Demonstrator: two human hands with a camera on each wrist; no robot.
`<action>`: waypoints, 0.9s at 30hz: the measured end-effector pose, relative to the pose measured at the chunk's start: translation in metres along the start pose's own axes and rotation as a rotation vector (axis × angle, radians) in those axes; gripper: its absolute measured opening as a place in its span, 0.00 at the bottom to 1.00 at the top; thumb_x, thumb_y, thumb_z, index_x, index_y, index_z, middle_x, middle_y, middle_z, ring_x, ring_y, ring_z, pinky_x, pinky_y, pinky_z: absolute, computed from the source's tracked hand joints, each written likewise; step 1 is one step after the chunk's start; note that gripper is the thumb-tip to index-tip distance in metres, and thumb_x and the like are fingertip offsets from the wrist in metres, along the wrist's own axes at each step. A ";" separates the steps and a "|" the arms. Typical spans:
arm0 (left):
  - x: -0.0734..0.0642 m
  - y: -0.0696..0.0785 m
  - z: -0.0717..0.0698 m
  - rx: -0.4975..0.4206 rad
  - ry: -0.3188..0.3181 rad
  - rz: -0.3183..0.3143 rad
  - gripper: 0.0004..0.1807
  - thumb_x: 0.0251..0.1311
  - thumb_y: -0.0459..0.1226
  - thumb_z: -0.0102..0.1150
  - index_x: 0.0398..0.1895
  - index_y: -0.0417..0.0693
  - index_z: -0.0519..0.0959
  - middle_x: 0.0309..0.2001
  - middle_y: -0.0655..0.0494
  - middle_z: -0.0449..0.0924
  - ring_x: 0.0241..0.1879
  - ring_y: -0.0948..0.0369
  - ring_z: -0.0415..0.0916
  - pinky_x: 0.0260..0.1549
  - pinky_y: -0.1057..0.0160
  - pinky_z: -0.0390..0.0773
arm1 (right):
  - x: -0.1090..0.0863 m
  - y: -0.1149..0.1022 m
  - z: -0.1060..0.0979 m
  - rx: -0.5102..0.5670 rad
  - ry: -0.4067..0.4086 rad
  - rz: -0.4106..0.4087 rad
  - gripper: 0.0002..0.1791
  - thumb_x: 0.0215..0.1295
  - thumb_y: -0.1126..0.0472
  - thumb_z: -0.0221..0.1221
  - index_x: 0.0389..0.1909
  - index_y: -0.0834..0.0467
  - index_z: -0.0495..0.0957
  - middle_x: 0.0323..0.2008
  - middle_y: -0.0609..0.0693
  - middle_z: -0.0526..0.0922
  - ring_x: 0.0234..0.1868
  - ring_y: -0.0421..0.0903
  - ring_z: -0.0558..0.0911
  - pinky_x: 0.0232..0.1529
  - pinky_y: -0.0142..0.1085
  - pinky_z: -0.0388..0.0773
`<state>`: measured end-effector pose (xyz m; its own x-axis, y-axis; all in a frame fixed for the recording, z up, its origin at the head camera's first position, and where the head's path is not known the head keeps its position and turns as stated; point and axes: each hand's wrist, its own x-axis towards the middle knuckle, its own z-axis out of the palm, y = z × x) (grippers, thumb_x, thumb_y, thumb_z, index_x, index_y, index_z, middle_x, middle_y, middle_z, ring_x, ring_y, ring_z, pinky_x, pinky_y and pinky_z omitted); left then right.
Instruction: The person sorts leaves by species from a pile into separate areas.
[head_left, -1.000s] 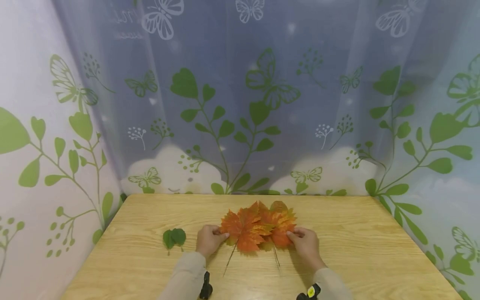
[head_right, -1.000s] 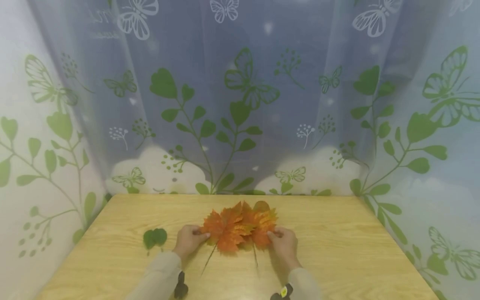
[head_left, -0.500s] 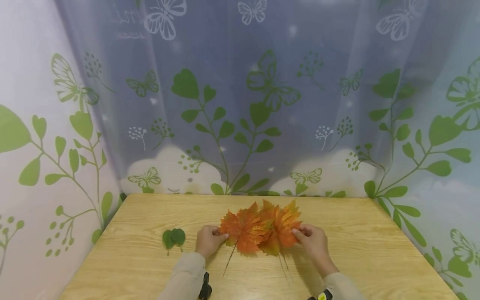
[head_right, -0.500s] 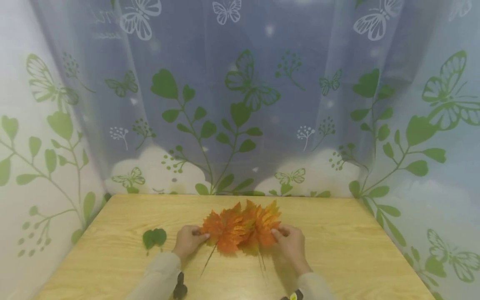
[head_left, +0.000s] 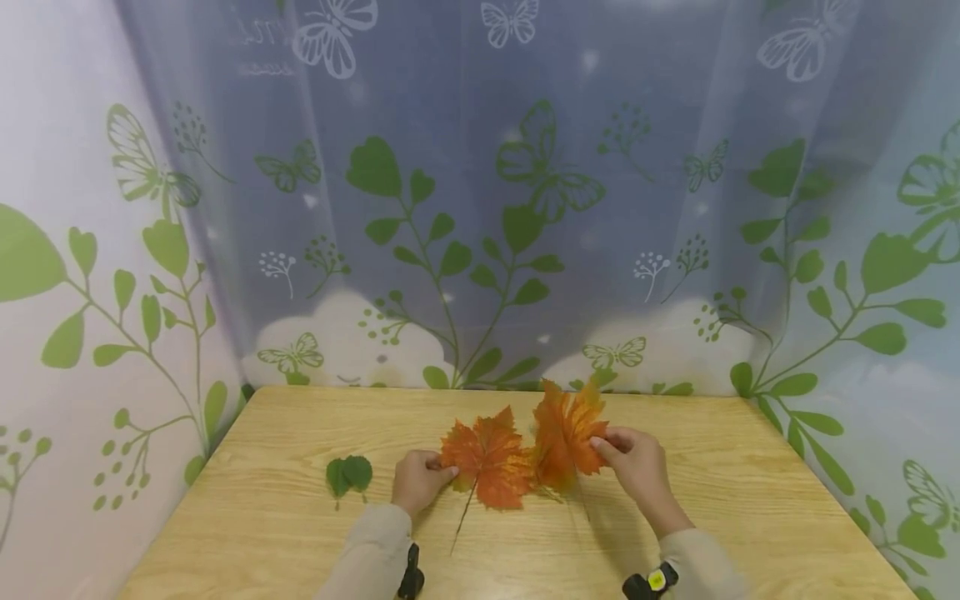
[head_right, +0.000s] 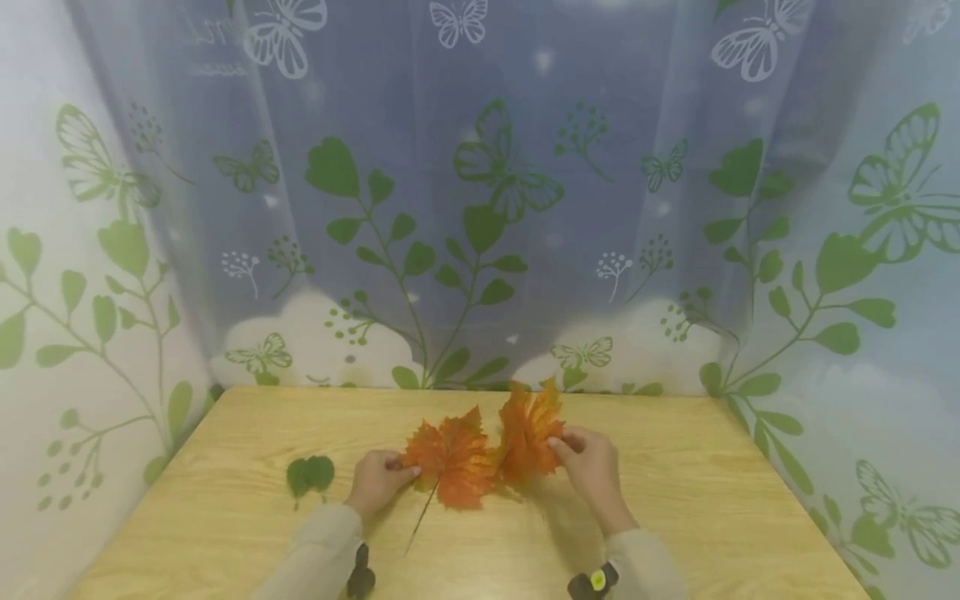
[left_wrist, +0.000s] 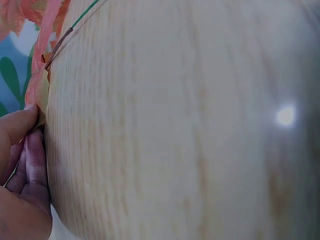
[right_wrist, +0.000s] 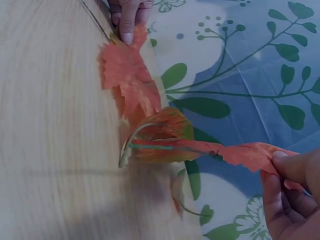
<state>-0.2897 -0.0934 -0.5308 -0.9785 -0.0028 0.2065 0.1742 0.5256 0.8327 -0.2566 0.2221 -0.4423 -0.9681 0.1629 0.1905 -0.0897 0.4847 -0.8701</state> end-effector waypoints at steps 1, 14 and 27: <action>0.000 0.000 0.000 0.000 0.001 0.003 0.24 0.52 0.35 0.70 0.09 0.51 0.65 0.10 0.65 0.60 0.14 0.66 0.53 0.17 0.68 0.56 | 0.001 -0.001 -0.003 -0.005 -0.005 -0.005 0.12 0.61 0.65 0.64 0.42 0.69 0.82 0.34 0.58 0.86 0.30 0.40 0.84 0.31 0.32 0.82; 0.003 -0.002 0.002 -0.008 -0.007 -0.012 0.29 0.52 0.35 0.70 0.09 0.52 0.58 0.10 0.64 0.51 0.14 0.65 0.47 0.16 0.68 0.52 | 0.012 -0.004 -0.056 0.260 -0.064 0.100 0.20 0.64 0.60 0.62 0.50 0.71 0.77 0.32 0.35 0.83 0.33 0.31 0.82 0.39 0.26 0.80; 0.001 0.001 0.001 0.003 -0.002 -0.002 0.25 0.52 0.35 0.70 0.09 0.50 0.62 0.10 0.64 0.55 0.14 0.66 0.49 0.17 0.69 0.54 | 0.002 0.079 -0.114 0.312 0.005 0.392 0.34 0.64 0.57 0.63 0.61 0.75 0.64 0.39 0.39 0.76 0.32 0.26 0.79 0.39 0.24 0.79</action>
<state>-0.2907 -0.0914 -0.5302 -0.9790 -0.0025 0.2037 0.1716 0.5286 0.8314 -0.2386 0.3585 -0.4586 -0.9419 0.2855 -0.1770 0.2145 0.1059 -0.9710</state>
